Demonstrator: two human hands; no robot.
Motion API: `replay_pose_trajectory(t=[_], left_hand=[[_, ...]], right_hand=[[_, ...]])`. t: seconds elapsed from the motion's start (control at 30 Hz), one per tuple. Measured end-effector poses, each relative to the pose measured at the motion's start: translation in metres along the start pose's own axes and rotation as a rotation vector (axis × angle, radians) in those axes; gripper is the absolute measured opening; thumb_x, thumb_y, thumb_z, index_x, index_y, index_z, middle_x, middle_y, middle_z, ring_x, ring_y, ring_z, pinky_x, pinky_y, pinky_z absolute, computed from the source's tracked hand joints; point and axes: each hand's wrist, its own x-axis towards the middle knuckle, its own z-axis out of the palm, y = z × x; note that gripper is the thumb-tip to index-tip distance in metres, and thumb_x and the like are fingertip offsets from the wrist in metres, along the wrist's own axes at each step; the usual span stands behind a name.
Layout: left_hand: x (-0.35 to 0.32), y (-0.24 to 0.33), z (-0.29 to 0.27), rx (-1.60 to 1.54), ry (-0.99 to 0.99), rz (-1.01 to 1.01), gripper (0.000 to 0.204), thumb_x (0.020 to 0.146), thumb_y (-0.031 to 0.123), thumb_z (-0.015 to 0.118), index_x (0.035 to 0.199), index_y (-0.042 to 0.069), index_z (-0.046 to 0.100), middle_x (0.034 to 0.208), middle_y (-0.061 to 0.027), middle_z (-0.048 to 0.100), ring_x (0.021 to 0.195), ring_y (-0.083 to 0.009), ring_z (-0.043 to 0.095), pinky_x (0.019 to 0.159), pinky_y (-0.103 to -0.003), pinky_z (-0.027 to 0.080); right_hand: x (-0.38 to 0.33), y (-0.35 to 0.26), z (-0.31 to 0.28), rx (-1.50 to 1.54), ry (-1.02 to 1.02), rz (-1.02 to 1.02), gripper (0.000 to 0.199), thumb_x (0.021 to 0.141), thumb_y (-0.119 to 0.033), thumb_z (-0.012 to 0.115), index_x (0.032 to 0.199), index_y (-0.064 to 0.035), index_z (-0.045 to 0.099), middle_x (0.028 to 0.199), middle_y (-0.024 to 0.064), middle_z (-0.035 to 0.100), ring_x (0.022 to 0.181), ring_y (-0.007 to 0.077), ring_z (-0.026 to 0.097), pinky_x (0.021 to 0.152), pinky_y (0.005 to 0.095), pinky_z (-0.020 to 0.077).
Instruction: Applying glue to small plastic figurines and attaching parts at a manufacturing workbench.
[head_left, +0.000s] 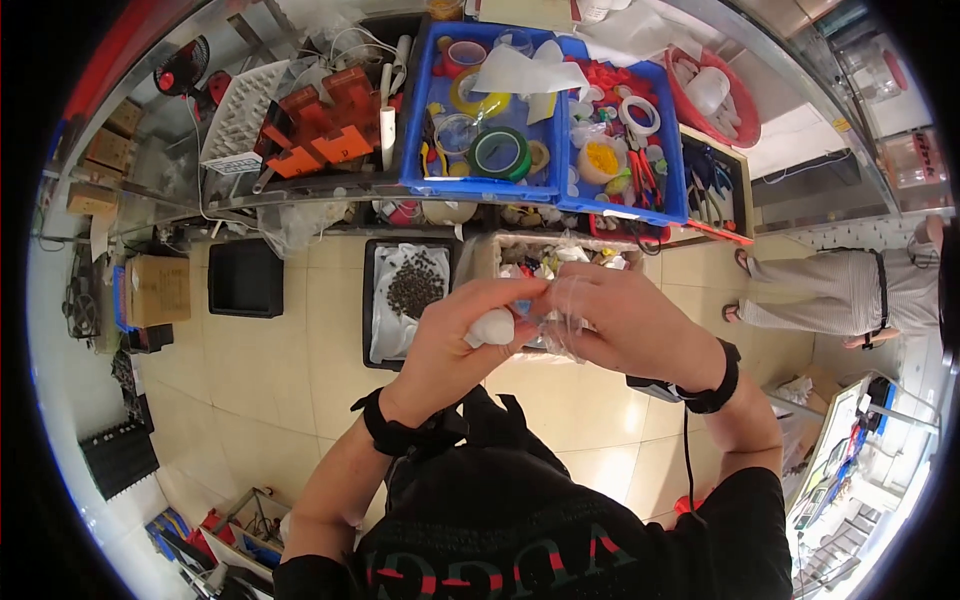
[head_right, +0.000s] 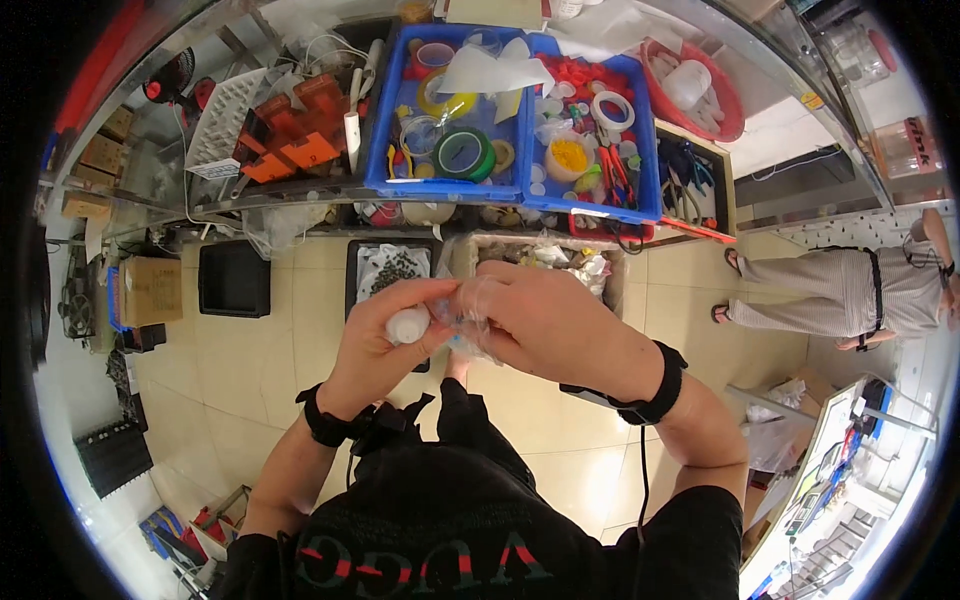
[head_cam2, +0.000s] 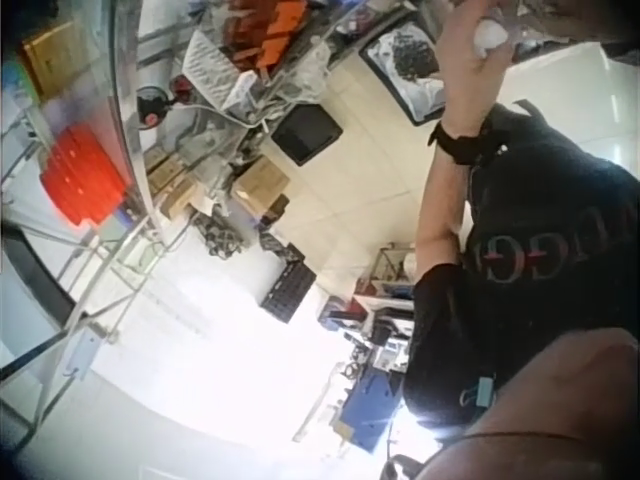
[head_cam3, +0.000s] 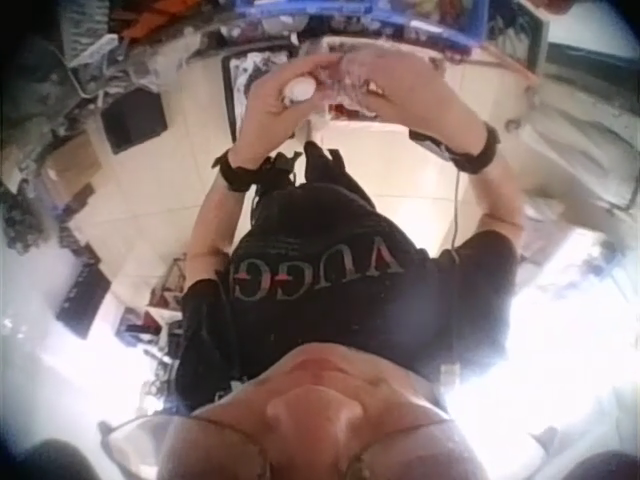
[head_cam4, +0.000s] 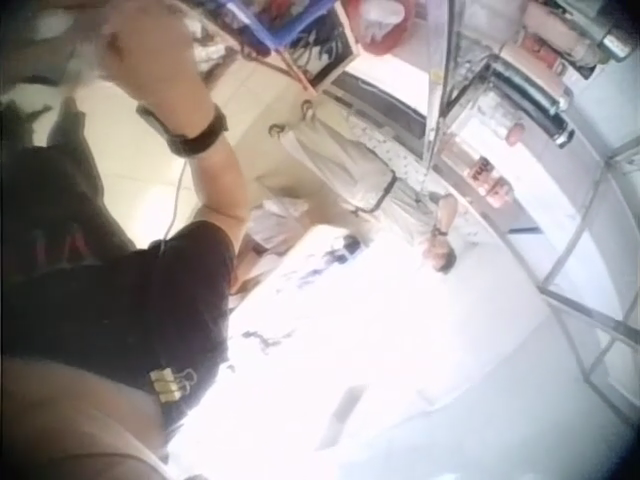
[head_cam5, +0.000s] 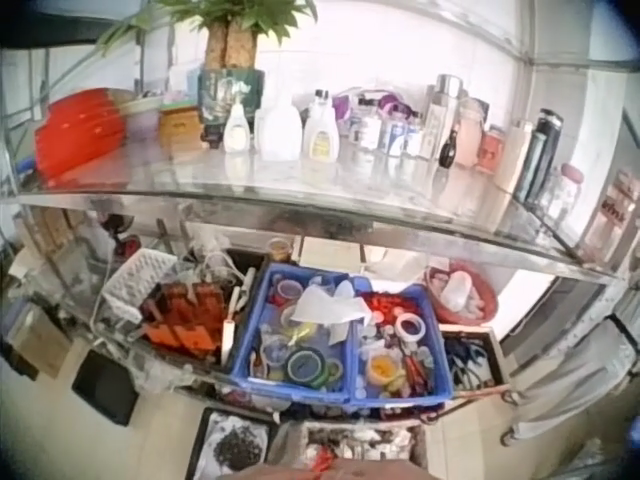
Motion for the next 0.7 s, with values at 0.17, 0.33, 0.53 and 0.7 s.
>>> replay_pose_trajectory(t=[0.17,0.33,0.53,0.7], left_hand=[[-0.01,-0.007,-0.004,-0.02,0.098,0.013,0.02,0.081,0.003,0.07,0.1,0.004,0.064,0.095,-0.0058,0.066,0.084,-0.0126,0.06,0.075,-0.026,0.048],[-0.017,-0.011,-0.007,-0.132,0.215,-0.089,0.015,0.082,0.003,0.069,0.096,0.003,0.064,0.092,-0.0058,0.065,0.083,-0.0126,0.061,0.075,-0.026,0.048],[-0.008,-0.011,0.0,0.005,0.203,0.076,0.022,0.08,0.0,0.068,0.101,0.004,0.064,0.101,-0.0075,0.065,0.083,-0.0118,0.061,0.077,-0.026,0.048],[-0.02,-0.008,-0.019,0.058,0.274,0.118,0.033,0.078,-0.002,0.068,0.11,0.004,0.059,0.108,-0.0075,0.059,0.08,-0.0124,0.058,0.08,-0.027,0.046]], right_hand=[[-0.008,0.003,-0.014,0.128,0.152,-0.045,0.017,0.083,-0.006,0.063,0.1,-0.006,0.062,0.102,0.0106,0.06,0.092,0.0217,0.059,0.076,0.0327,0.0486],[-0.017,-0.016,-0.026,0.435,0.393,0.092,0.016,0.085,-0.006,0.064,0.1,-0.005,0.063,0.121,0.0134,0.052,0.095,0.0134,0.057,0.077,0.0278,0.0483],[-0.018,-0.006,0.014,0.283,0.176,0.185,0.018,0.084,-0.011,0.068,0.099,-0.0037,0.063,0.105,0.0102,0.061,0.075,0.0158,0.061,0.064,0.0282,0.049],[-0.02,0.12,0.002,0.027,0.736,0.495,0.016,0.087,-0.014,0.064,0.097,-0.0015,0.061,0.077,0.0022,0.06,0.069,0.009,0.054,0.062,0.0259,0.0443]])
